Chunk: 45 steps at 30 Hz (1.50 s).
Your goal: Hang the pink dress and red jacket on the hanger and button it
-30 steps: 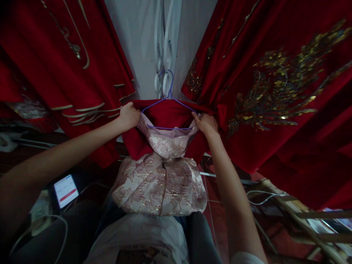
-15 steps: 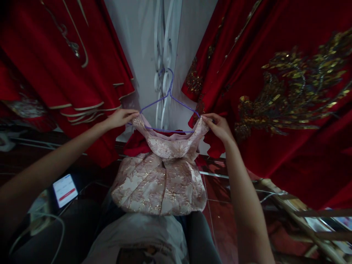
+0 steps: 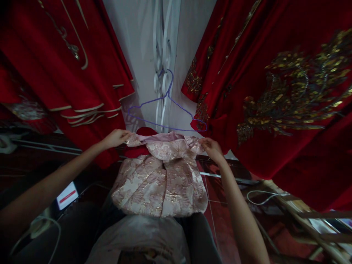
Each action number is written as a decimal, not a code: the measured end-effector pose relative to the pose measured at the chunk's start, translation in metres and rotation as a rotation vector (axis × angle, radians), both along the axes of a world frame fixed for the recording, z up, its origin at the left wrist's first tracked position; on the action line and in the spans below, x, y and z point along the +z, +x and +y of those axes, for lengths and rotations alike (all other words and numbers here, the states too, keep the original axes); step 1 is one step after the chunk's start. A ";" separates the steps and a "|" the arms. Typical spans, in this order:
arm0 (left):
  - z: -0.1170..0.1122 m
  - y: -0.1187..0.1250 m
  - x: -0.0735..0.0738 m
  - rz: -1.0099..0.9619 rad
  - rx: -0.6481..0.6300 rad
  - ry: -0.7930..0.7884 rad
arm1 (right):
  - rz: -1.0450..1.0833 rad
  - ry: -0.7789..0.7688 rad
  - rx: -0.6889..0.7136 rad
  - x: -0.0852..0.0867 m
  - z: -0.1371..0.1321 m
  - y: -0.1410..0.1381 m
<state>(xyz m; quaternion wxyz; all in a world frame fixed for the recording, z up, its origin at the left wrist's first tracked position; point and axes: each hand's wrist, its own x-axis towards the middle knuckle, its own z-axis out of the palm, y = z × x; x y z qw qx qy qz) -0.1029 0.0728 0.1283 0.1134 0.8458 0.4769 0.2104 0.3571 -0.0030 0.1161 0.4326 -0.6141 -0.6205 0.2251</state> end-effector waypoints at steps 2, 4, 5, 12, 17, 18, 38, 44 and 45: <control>-0.010 0.022 0.011 -0.045 -0.138 0.074 | -0.041 0.040 0.121 0.007 -0.008 -0.018; -0.015 0.051 0.025 -0.073 -0.249 0.234 | -0.086 0.148 0.102 0.023 -0.014 -0.036; -0.015 0.067 0.030 -0.081 -0.302 0.301 | -0.110 0.204 0.092 0.032 -0.015 -0.045; 0.000 0.135 0.012 0.026 -0.445 0.430 | -0.211 0.368 -0.086 0.058 -0.006 -0.048; -0.012 0.132 -0.001 -0.041 -0.401 0.417 | -0.376 0.407 -0.448 0.042 0.002 0.002; -0.015 0.130 0.000 -0.053 -0.399 0.417 | -0.402 0.405 -0.494 0.039 0.002 0.010; -0.028 0.153 0.001 -0.266 -0.389 0.295 | -0.484 0.529 -0.235 0.093 0.030 -0.075; -0.020 0.128 0.019 -0.453 -0.254 0.274 | -0.440 0.383 -0.188 0.087 0.033 -0.078; -0.015 0.117 0.021 -0.460 -0.166 0.318 | -0.434 0.388 -0.187 0.088 0.033 -0.075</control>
